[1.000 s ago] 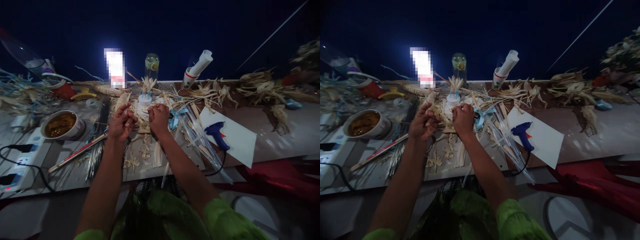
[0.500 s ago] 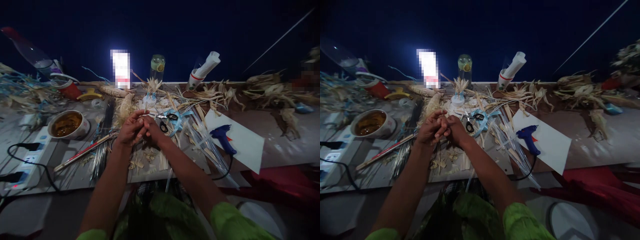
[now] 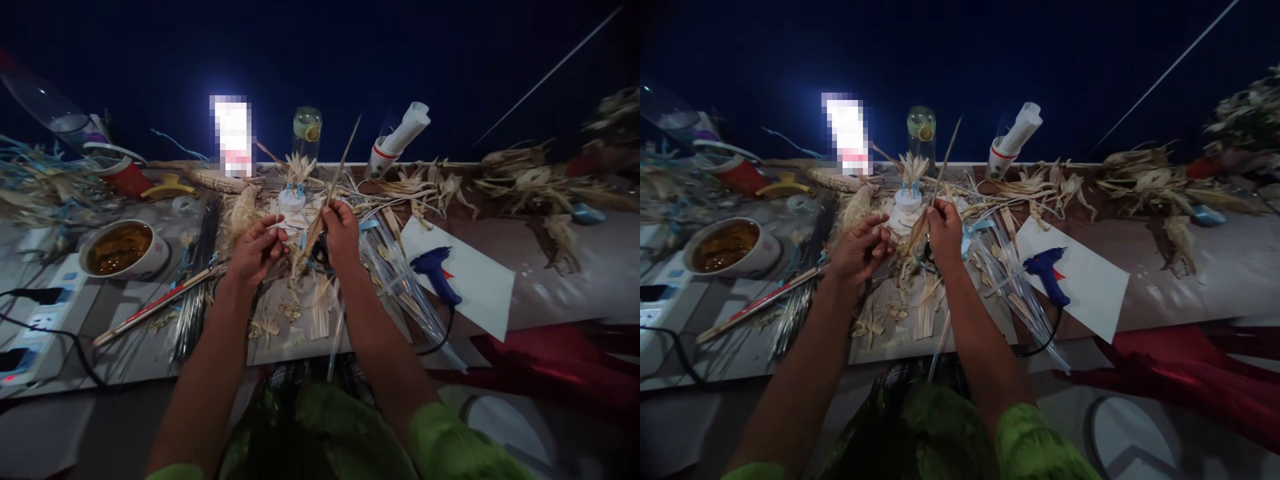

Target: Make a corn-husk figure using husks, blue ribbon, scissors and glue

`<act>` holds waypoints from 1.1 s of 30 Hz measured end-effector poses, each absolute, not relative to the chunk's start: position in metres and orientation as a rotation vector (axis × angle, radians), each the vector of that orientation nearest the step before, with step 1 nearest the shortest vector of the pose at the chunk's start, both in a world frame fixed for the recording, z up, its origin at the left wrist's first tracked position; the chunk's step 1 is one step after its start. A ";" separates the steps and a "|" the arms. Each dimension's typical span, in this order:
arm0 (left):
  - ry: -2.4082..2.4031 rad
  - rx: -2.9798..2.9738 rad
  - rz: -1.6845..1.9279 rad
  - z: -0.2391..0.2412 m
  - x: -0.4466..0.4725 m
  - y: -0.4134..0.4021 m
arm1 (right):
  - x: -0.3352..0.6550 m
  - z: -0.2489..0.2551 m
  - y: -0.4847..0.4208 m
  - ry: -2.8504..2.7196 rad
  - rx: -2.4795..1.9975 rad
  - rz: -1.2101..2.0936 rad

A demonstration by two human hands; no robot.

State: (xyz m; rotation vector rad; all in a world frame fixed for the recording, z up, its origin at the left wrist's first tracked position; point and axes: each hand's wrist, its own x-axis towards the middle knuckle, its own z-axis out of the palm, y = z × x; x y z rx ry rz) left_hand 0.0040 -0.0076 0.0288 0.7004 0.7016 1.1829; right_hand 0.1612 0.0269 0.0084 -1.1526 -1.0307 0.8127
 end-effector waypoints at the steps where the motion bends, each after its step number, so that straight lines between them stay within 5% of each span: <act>1: 0.710 0.696 1.167 0.027 0.005 -0.007 | 0.160 0.008 0.027 -0.994 -1.152 0.852; 33: 0.888 0.717 1.160 0.017 0.013 -0.006 | 0.167 0.003 0.034 -0.851 -1.189 0.796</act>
